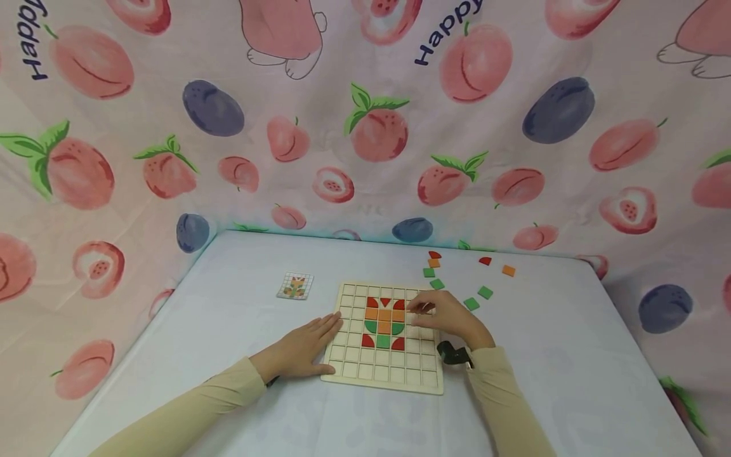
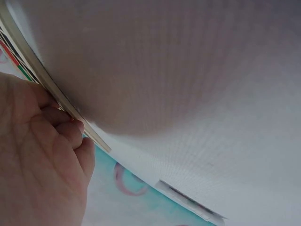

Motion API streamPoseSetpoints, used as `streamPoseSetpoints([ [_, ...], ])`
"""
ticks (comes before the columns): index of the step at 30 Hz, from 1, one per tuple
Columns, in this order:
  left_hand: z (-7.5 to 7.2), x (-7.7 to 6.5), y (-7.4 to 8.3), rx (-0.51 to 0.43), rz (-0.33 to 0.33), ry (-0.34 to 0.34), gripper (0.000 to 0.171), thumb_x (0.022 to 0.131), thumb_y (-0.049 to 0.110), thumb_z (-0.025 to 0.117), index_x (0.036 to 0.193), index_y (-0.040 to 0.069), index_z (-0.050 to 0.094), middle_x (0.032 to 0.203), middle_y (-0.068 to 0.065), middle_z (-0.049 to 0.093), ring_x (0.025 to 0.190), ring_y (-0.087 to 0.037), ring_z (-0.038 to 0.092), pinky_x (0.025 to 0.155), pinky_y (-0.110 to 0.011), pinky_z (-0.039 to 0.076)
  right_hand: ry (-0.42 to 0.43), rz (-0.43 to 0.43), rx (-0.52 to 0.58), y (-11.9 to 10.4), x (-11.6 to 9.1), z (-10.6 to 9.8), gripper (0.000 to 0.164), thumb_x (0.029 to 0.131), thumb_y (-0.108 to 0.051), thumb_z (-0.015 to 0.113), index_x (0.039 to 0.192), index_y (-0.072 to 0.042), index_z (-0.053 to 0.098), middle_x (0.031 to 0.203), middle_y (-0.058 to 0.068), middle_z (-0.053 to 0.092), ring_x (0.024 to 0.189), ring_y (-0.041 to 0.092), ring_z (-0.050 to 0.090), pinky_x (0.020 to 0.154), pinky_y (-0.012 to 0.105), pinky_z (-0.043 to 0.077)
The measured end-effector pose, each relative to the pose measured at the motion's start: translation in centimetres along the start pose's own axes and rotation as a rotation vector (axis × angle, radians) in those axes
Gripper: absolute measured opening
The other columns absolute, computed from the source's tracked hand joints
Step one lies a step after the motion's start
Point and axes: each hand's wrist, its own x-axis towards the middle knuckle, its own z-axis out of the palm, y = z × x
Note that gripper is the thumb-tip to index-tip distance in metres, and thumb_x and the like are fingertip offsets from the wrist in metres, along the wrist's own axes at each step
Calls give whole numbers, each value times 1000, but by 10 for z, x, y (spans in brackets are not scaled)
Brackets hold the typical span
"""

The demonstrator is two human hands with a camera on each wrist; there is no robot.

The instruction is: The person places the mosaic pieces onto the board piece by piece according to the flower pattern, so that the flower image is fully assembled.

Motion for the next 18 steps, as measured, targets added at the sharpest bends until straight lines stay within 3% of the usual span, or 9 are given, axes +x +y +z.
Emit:
streamPoseSetpoints([
  [10, 2, 1, -1, 0, 0, -4, 93, 88, 67, 41, 151, 5, 14, 159, -10, 9, 147, -22, 13, 119, -36, 21, 314, 219, -114, 30, -37, -29, 33, 78, -9, 75, 108, 1, 66, 101, 15, 68, 90, 29, 64, 83, 47, 53],
  [18, 1, 0, -1, 9, -3, -5, 93, 88, 67, 41, 151, 6, 14, 159, -10, 9, 147, -22, 13, 119, -35, 21, 423, 353, -128, 61, -51, -31, 37, 78, -9, 75, 110, 4, 65, 99, 20, 68, 89, 32, 64, 80, 40, 55],
])
